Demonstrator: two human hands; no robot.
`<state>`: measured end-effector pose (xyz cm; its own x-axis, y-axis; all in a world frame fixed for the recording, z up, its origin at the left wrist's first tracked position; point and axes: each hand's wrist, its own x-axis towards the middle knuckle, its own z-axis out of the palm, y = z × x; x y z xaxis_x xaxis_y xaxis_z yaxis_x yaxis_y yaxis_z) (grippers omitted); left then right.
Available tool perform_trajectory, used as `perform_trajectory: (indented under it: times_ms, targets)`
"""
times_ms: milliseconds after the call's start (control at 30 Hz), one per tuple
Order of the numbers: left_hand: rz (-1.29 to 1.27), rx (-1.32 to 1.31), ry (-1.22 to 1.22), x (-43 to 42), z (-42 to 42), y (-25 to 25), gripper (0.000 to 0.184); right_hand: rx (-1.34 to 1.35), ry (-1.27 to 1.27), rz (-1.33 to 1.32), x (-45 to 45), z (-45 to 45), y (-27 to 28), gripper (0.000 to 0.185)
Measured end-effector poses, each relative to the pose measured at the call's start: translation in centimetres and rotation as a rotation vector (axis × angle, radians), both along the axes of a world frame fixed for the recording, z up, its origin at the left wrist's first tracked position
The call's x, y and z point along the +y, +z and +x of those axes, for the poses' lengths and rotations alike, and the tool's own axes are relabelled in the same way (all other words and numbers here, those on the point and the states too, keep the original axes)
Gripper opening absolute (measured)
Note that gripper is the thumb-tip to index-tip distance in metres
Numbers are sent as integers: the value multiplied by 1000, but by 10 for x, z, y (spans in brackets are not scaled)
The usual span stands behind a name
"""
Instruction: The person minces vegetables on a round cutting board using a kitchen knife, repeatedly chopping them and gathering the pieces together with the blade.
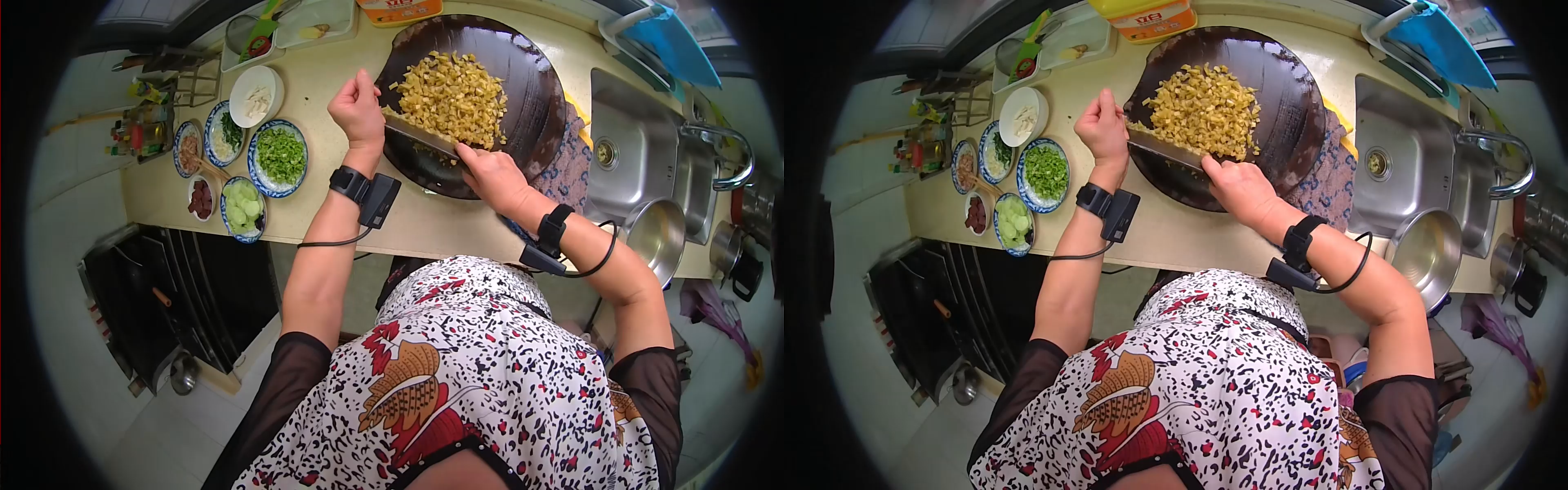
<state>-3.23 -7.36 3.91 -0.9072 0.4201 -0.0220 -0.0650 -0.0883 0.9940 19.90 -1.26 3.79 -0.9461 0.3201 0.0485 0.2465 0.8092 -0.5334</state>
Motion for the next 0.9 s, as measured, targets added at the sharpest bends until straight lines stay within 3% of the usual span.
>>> perform_trajectory:
  times_ms: [167, 367, 567, 667, 900]
  targets:
    - [7, 86, -137, 24, -5, 10, 39, 64, -148, -50, -21, -1, -9, 32]
    - [-24, -65, -278, 47, -39, 6, 39, -91, -248, -191, -33, -32, 23, 19]
    - [-75, -209, -342, 51, -53, -19, 38, -191, -201, -126, -28, -47, 43, 13]
    - [-57, -109, -324, 54, -50, -17, 39, -134, -217, -197, -26, -43, 24, 15]
    - [-55, -76, -350, 61, -35, 22, 36, -75, -315, -235, -30, -32, 30, 15]
